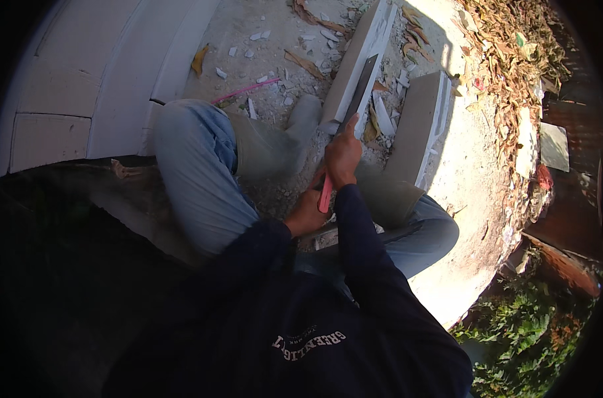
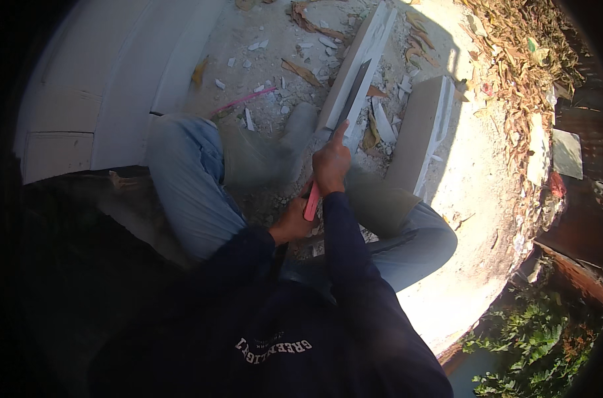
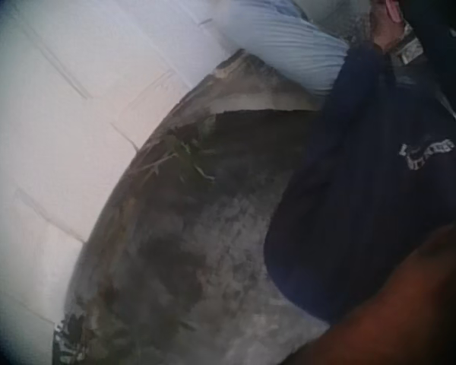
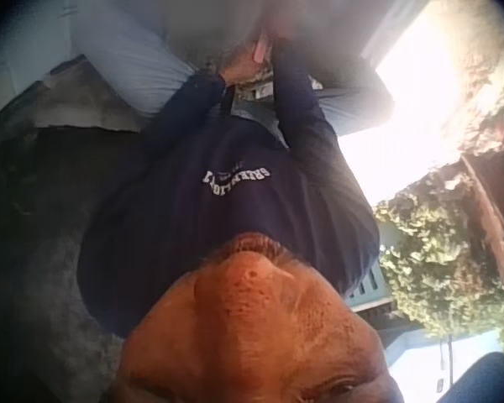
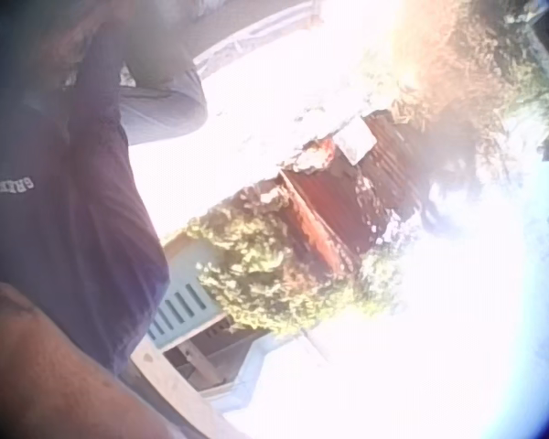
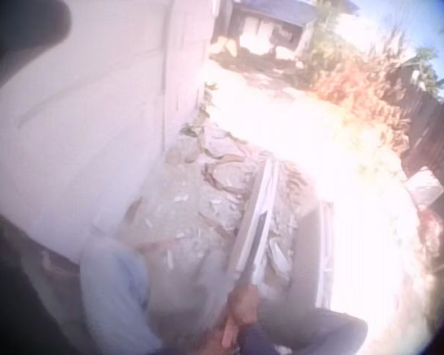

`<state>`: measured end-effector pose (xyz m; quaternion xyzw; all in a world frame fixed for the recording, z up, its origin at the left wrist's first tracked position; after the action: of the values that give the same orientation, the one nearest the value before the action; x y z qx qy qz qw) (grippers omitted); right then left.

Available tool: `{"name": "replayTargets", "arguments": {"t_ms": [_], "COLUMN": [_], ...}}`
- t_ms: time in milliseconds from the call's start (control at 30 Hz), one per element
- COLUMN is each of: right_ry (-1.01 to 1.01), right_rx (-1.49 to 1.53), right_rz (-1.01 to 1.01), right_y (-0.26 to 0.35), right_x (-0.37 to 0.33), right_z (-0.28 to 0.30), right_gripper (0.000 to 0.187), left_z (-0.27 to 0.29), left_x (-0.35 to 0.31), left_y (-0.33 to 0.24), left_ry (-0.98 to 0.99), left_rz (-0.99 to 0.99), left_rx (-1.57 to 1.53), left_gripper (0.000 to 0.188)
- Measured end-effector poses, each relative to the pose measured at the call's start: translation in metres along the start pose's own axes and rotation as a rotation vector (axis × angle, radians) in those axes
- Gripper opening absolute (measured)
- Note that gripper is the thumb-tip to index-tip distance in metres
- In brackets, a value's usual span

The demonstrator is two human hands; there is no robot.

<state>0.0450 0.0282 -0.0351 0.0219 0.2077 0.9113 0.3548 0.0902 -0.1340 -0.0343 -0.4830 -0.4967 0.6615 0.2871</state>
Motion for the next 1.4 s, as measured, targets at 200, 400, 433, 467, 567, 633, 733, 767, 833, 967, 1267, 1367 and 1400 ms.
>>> {"name": "replayTargets", "arguments": {"t_ms": [200,400,433,467,567,633,733,767,833,967,1267,1367,1400], "right_ry": [-0.004,-0.040,-0.029,-0.017,-0.040,-0.065,-0.018,-0.007,0.012,-0.006,0.079,-0.012,-0.057], "right_rx": [0.039,-0.020,-0.010,0.003,0.025,0.036,0.025,0.027,0.067,0.090,0.054,0.083,0.080], "right_rz": [0.001,-0.019,-0.006,0.012,0.049,0.047,0.004,0.012,0.026,0.026,-0.029,-0.015,-0.005], "right_y": [-0.002,0.003,0.002,0.005,0.005,0.010,0.007,0.003,-0.001,0.000,0.013,0.005,-0.003], "right_x": [-0.022,0.018,0.014,0.006,-0.030,-0.016,-0.005,-0.007,-0.018,-0.031,-0.033,0.018,0.035], "right_z": [-0.014,-0.001,-0.002,-0.001,-0.008,-0.006,0.003,0.002,-0.004,-0.008,0.004,0.008,0.010], "right_gripper": [0.089,0.084,0.084,0.084,0.083,0.084,0.085,0.085,0.086,0.088,0.089,0.091,0.091], "left_z": [-0.002,0.018,0.015,0.010,-0.013,-0.003,0.012,0.010,0.007,-0.004,0.003,0.020,0.025], "left_x": [-0.010,0.014,0.012,0.007,-0.019,-0.016,0.003,-0.002,-0.020,-0.033,-0.019,0.008,0.017], "left_y": [-0.003,-0.020,-0.014,-0.005,0.024,0.016,-0.011,-0.016,-0.019,-0.002,0.011,-0.032,-0.048], "left_ry": [-0.097,0.204,0.185,0.160,-0.110,-0.072,0.155,0.153,0.136,-0.049,-0.162,0.030,0.107], "left_rz": [-0.010,0.323,0.290,0.259,-0.124,-0.113,0.224,0.216,0.202,-0.144,-0.261,0.100,0.242], "left_rx": [0.067,-0.262,-0.283,-0.303,-0.076,0.036,-0.167,-0.141,-0.085,0.098,0.065,-0.088,-0.120], "left_gripper": [0.016,0.014,0.014,0.014,0.013,0.014,0.014,0.014,0.016,0.015,0.013,0.017,0.021]}}
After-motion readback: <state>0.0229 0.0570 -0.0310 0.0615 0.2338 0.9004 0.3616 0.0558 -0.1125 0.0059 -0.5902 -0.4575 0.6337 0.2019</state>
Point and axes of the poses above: each hand's wrist, its own x-axis towards the middle knuckle, its own z-axis out of the back of the hand, y = z × x, the point moved 1 cm from there along x, towards the middle knuckle, and after that the axes turned 8 degrees about y, right-handed, at the moved point
